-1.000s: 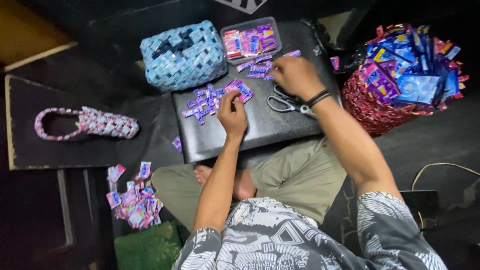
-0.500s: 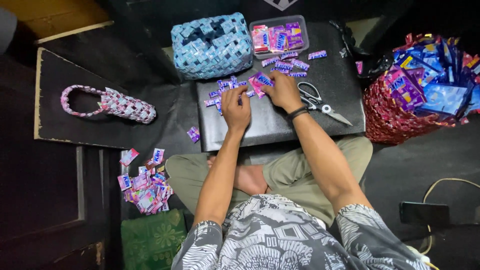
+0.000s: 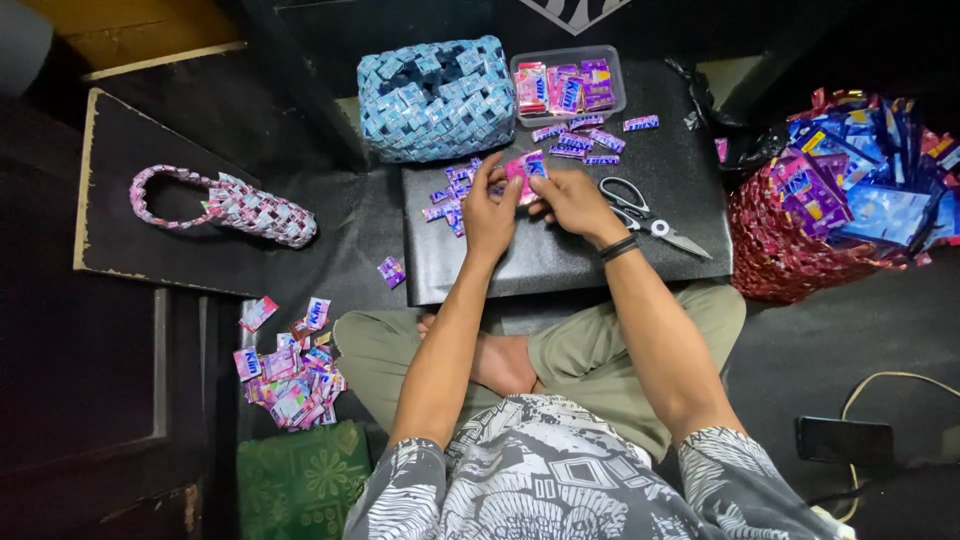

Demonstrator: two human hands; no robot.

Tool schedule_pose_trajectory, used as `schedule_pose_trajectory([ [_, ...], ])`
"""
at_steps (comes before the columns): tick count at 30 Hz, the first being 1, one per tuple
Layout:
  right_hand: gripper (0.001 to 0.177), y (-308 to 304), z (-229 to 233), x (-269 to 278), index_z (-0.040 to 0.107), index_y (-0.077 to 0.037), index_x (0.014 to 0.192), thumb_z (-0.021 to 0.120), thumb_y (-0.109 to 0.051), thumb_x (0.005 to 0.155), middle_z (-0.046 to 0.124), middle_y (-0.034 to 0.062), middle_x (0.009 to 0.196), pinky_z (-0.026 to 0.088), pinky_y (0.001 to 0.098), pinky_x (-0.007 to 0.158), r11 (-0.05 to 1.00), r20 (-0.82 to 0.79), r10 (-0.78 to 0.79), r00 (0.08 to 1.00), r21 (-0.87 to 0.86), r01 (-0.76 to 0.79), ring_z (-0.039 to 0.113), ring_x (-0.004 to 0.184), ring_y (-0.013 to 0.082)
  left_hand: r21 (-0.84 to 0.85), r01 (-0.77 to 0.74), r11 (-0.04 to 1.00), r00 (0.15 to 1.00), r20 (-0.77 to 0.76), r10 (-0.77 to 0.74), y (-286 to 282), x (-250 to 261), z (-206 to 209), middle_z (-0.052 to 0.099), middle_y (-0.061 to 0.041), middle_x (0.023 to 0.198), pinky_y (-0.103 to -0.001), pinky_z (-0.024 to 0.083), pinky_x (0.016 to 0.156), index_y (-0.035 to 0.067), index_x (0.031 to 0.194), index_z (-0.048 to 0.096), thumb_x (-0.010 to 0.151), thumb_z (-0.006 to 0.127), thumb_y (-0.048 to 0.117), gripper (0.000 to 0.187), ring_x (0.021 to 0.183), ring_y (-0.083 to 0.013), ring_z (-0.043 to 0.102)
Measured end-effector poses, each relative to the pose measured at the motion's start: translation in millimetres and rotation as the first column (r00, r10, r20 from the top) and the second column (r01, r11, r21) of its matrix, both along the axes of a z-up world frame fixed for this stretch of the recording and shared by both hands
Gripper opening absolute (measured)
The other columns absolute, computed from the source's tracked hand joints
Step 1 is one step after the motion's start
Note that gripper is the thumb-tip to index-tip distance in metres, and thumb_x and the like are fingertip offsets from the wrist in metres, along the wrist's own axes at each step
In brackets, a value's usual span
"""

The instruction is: A person is sitting on the floor weaving together small purple and blue snack packets to create a decorative craft item, occasionally using scissors to trim.

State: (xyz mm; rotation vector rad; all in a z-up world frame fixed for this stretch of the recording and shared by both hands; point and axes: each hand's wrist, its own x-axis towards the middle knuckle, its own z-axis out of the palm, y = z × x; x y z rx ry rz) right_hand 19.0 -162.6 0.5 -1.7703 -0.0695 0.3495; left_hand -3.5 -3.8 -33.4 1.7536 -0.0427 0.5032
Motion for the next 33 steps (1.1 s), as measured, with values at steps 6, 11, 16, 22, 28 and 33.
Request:
schedule_pose_trajectory([
  [6,0.026,-6.6,13.4,-5.2,0.076,-0.005,0.096,0.058,-0.023,0.106,0.073,0.0142,0.083,0.062,0.0259,0.051,0.985,0.101,-0.172,0.98,0.043,0.169,0.074,0.072,0.0201,-0.039,0.006,0.999,0.987,-0.157,-0.012,-6.5,10.8,22.2,0.079,-0.006,0.085,-0.035,0.058,0.073,0.023,0.108,0.078,0.086,0.082,0.021,0.022,0.075,-0.0211,0.074],
  [11,0.016,-13.2,20.9,-8.0,0.077,-0.002,0.104,0.065,-0.012,0.101,0.068,0.02,0.082,0.063,0.0303,0.046,0.963,0.283,-0.263,0.922,0.018,0.269,0.073,0.067,0.0265,-0.022,-0.036,0.999,0.981,-0.19,0.031,-7.1,17.4,17.0,0.078,-0.002,0.079,-0.032,0.055,0.067,0.024,0.099,0.079,0.086,0.082,0.024,0.014,0.068,-0.0158,0.07],
  [16,0.042,-10.5,12.4,-2.5,0.066,0.001,0.117,0.086,-0.012,0.083,0.064,0.0054,0.088,0.065,0.0266,0.048,0.949,0.135,-0.305,0.943,0.129,0.289,0.068,0.068,0.0137,-0.055,0.013,0.998,0.967,-0.252,-0.027,-14.9,15.3,25.4,0.077,0.001,0.076,-0.029,0.056,0.067,0.024,0.096,0.08,0.082,0.084,0.022,0.015,0.066,-0.0116,0.067],
  [22,0.017,-17.5,-7.2,9.3,0.066,-0.002,0.088,0.08,-0.011,0.091,0.061,0.008,0.063,0.056,0.0237,0.04,0.943,0.226,-0.332,0.916,0.109,0.315,0.064,0.048,0.0136,-0.12,-0.039,0.992,0.952,-0.307,0.001,-14.8,17.6,19.6,0.074,0.0,0.069,-0.029,0.053,0.064,0.021,0.093,0.08,0.082,0.084,0.026,0.013,0.064,-0.0115,0.064],
  [28,0.005,-35.6,-8.1,13.9,0.075,-0.008,0.09,0.079,-0.011,0.088,0.069,0.0119,0.07,0.054,0.025,0.035,0.857,0.297,-0.501,0.813,0.041,0.513,0.067,0.046,0.0204,0.176,-0.028,0.984,0.928,-0.361,0.091,-5.6,15.2,35.5,0.078,-0.005,0.086,-0.049,0.057,0.085,0.024,0.11,0.073,0.085,0.073,0.025,0.025,0.089,-0.0364,0.074],
  [33,0.031,-38.2,10.6,1.6,0.069,-0.005,0.116,0.078,-0.009,0.087,0.072,0.0098,0.08,0.055,0.0217,0.037,0.9,0.257,-0.432,0.864,0.067,0.43,0.065,0.052,0.0149,0.379,0.018,0.925,0.97,-0.23,0.075,-14.2,35.4,11.8,0.078,-0.012,0.089,-0.049,0.058,0.084,0.02,0.112,0.076,0.088,0.073,0.021,0.024,0.091,-0.0366,0.074],
])
